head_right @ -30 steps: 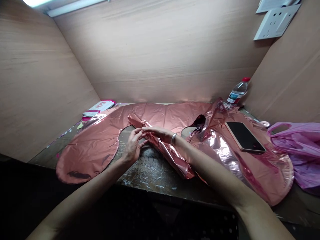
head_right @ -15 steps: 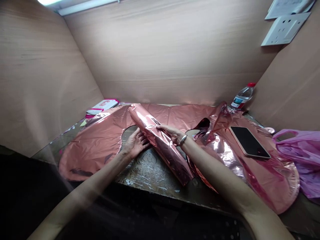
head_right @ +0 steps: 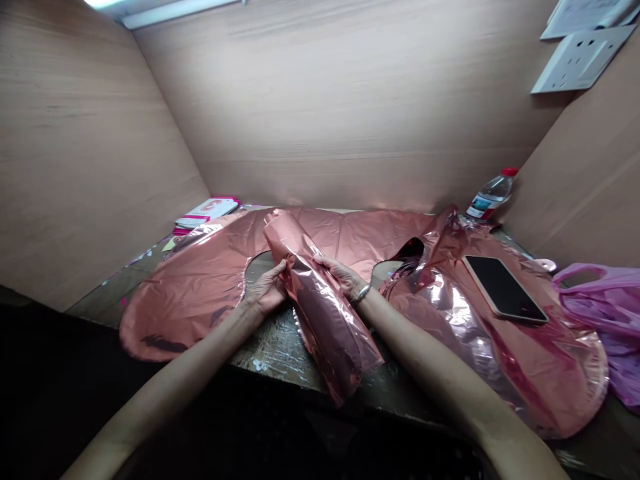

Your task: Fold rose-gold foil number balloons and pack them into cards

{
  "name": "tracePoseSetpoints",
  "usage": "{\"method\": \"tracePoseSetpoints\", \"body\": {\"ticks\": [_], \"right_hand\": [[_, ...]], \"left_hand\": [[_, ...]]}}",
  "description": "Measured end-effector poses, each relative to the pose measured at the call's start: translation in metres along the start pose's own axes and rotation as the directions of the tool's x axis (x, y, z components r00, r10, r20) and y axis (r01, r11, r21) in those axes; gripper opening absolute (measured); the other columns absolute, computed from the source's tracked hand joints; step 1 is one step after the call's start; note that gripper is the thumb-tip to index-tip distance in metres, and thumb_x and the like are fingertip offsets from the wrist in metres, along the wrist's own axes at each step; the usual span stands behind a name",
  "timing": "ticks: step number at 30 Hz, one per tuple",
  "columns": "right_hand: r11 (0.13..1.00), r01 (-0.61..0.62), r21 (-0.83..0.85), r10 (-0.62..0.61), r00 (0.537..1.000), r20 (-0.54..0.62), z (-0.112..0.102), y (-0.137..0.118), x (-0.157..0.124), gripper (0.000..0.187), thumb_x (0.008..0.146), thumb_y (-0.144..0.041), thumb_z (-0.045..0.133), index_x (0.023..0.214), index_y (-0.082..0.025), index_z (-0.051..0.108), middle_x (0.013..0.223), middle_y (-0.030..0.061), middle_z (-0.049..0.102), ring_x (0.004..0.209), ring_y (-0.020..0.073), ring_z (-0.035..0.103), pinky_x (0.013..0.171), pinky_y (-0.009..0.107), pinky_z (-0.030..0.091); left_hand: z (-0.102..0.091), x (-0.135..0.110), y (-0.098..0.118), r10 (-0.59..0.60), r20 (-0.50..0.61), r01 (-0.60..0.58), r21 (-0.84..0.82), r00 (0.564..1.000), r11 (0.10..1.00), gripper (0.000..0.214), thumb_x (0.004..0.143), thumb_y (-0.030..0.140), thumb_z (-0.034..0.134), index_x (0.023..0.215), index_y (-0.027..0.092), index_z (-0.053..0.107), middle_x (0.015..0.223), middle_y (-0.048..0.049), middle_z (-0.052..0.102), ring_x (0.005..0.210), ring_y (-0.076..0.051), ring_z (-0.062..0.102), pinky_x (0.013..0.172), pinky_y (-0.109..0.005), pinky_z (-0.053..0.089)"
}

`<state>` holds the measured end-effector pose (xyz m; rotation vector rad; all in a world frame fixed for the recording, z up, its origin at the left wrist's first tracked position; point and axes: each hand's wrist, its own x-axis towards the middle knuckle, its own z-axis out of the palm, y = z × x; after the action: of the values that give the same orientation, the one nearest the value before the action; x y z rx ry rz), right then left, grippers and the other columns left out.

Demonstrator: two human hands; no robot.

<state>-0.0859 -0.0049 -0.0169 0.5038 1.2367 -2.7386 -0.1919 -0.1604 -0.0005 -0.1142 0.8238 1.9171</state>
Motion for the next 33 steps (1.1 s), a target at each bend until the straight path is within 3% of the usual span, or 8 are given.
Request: {"method": "tracePoseSetpoints", "body": {"ticks": [7, 11, 15, 18, 21, 24, 28, 33], "right_hand": [[0.997, 0.075, -0.010, -0.075, 0.990, -0.117, 0.022, -0.008, -0.017, 0.009, 0.088, -0.015, 0.059, 0.096, -0.012, 0.061, 0.071, 0.0043, 0.073, 0.063, 0.0151, 0.071, 0.067, 0.024, 0.060], [0.887, 0.327, -0.326, -0.390, 0.908, -0.152, 0.046, -0.049, -0.039, 0.012, 0.074, -0.013, 0.070, 0.085, -0.013, 0.064, 0.066, -0.0005, 0.068, 0.055, 0.0093, 0.061, 0.054, 0.018, 0.051], [0.499, 0.519, -0.694, -0.664, 0.744, 0.079, 0.089, -0.083, -0.061, 0.023, 0.075, -0.027, 0.072, 0.093, -0.013, 0.069, 0.076, 0.0001, 0.068, 0.068, 0.0124, 0.060, 0.065, 0.023, 0.049], [0.016, 0.290, -0.957, -0.717, 0.671, 0.191, 0.118, -0.070, -0.062, 0.020, 0.087, -0.028, 0.062, 0.098, -0.014, 0.071, 0.079, 0.0042, 0.068, 0.077, 0.0179, 0.061, 0.071, 0.028, 0.046], [-0.382, -0.043, -0.923, -0.630, 0.743, 0.226, 0.124, -0.023, -0.047, 0.032, 0.096, -0.015, 0.044, 0.120, -0.018, 0.064, 0.095, 0.0121, 0.071, 0.085, 0.0220, 0.064, 0.072, 0.032, 0.045], [-0.604, -0.089, -0.792, -0.453, 0.856, 0.249, 0.108, 0.033, -0.028, 0.038, 0.097, -0.013, 0.036, 0.129, -0.016, 0.057, 0.114, 0.0184, 0.066, 0.096, 0.0263, 0.063, 0.073, 0.034, 0.047], [-0.607, 0.030, -0.794, -0.345, 0.890, 0.298, 0.086, 0.065, -0.018, 0.039, 0.095, -0.024, 0.047, 0.134, -0.019, 0.052, 0.132, 0.0167, 0.059, 0.116, 0.0293, 0.056, 0.093, 0.044, 0.044], [-0.248, 0.122, -0.961, -0.308, 0.931, 0.198, 0.071, 0.029, -0.019, 0.042, 0.098, -0.043, 0.046, 0.130, -0.019, 0.057, 0.121, 0.0116, 0.066, 0.109, 0.0245, 0.062, 0.089, 0.033, 0.046]], "left_hand": [[0.005, 0.001, -0.001, 0.038, -0.022, -0.036, 0.103, 0.999, 0.994, 0.011, 0.091, 0.010, 0.056, 0.085, 0.011, 0.066, 0.069, -0.0035, 0.070, 0.059, -0.011, 0.065, 0.070, -0.023, 0.054], [0.009, -0.003, 0.003, 0.175, -0.093, -0.158, 0.166, 0.980, 0.973, 0.013, 0.093, 0.018, 0.056, 0.081, 0.015, 0.062, 0.074, -0.0017, 0.068, 0.063, -0.009, 0.064, 0.065, -0.019, 0.049], [0.012, -0.016, 0.009, 0.201, -0.159, -0.185, 0.108, 0.966, 0.977, 0.023, 0.096, 0.028, 0.048, 0.080, 0.016, 0.059, 0.083, -0.0049, 0.067, 0.074, -0.013, 0.067, 0.069, -0.023, 0.052], [0.008, -0.033, 0.012, 0.153, -0.140, -0.157, -0.012, 0.978, 0.988, 0.032, 0.097, 0.040, 0.040, 0.089, 0.016, 0.060, 0.095, -0.0111, 0.068, 0.088, -0.021, 0.069, 0.077, -0.034, 0.057], [-0.007, -0.054, 0.010, 0.190, -0.149, -0.208, -0.118, 0.970, 0.971, 0.046, 0.096, 0.053, 0.034, 0.095, 0.016, 0.060, 0.102, -0.0156, 0.067, 0.098, -0.027, 0.068, 0.082, -0.042, 0.058], [-0.029, -0.073, 0.004, 0.269, -0.166, -0.296, -0.165, 0.949, 0.941, 0.059, 0.093, 0.065, 0.031, 0.100, 0.015, 0.062, 0.107, -0.0166, 0.067, 0.105, -0.029, 0.066, 0.084, -0.044, 0.059], [-0.046, -0.094, 0.000, 0.282, -0.221, -0.315, -0.133, 0.934, 0.940, 0.053, 0.094, 0.059, 0.039, 0.119, 0.017, 0.060, 0.128, -0.0171, 0.060, 0.122, -0.027, 0.059, 0.092, -0.041, 0.056], [-0.049, -0.120, -0.001, 0.191, -0.288, -0.228, -0.103, 0.939, 0.968, 0.043, 0.096, 0.031, 0.047, 0.135, 0.014, 0.048, 0.140, -0.0203, 0.052, 0.133, -0.030, 0.049, 0.098, -0.043, 0.053]]}}
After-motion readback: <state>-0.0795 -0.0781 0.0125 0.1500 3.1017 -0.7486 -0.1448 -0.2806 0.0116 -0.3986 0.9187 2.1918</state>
